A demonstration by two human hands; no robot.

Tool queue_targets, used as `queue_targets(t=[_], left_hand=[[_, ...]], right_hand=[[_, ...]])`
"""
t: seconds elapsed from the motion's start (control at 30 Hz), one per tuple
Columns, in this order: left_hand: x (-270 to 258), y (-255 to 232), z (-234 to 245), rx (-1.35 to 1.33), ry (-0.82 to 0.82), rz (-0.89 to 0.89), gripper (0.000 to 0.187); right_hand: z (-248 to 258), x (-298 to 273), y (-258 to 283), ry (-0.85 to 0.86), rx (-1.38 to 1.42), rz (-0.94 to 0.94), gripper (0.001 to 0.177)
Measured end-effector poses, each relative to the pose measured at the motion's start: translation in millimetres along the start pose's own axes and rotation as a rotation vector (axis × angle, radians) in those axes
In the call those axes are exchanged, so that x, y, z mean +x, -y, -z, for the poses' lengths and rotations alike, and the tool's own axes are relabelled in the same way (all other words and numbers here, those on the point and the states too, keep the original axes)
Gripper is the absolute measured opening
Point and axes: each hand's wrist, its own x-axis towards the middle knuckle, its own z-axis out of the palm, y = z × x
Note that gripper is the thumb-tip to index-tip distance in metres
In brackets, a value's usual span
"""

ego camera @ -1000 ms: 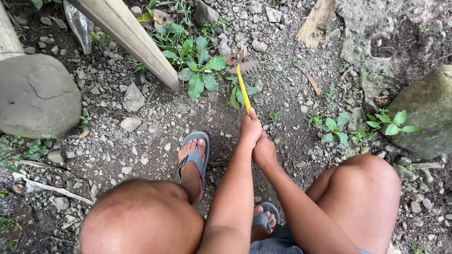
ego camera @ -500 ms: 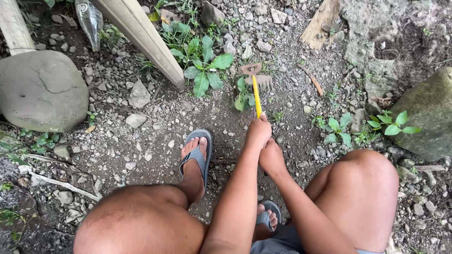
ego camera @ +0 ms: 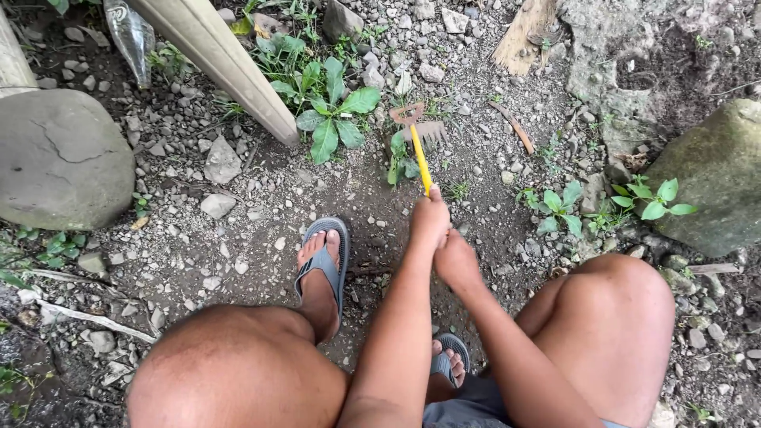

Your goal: The recorder uses a small handheld rake to clear weeds and debris from a rocky outdoor area.

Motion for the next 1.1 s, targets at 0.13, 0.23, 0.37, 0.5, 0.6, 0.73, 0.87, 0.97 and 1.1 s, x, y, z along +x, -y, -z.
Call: queue_targets(t=[0.13, 0.23, 0.37, 0.5, 0.6, 0.73, 0.87, 0.97, 1.1], left_hand=[[39.9, 32.1, -53.1, 0.095, -0.029, -0.071, 0.070], [35.2, 29.5, -69.2, 0.259, -0.055, -0.181, 0.069], [15.5, 10.9, -76.2, 0.384, -0.014, -0.255, 0.069], [-5.5, -21.0, -72.0, 0.373, 0.050, -0.356, 0.067], [-22.0, -45.6, -49.0, 0.324, 0.066, -0.372, 0.065], [3.7, -27.1, -24.3, 0.213, 0.036, -0.351, 0.068], [49.3, 2.4, -5.4, 0.135, -0.070, -0.204, 0.066], [73.5, 18.6, -0.1, 0.176, -0.207, -0.191, 0.054], [65.4, 23.1, 5.2, 0.223, -0.253, -0.157, 0.050]], right_hand=[[21.2, 3.4, -25.9, -0.031, -0.062, -0.046, 0.046], [28.2, 4.3, -43.3, -0.057, -0.064, -0.108, 0.047], [42.0, -8.1, -33.5, -0.115, 0.002, -0.125, 0.048], [53.0, -14.4, -13.9, -0.198, 0.196, -0.120, 0.052], [62.0, -20.1, 13.5, -0.144, 0.302, -0.180, 0.050], [18.5, 14.1, -12.2, -0.206, 0.278, 0.093, 0.047], [-14.4, 30.6, -9.6, -0.111, 0.084, 0.119, 0.041], [-20.6, 32.2, 4.1, -0.031, -0.006, 0.121, 0.041], [-35.7, 34.6, -2.4, 0.051, -0.049, 0.125, 0.049]])
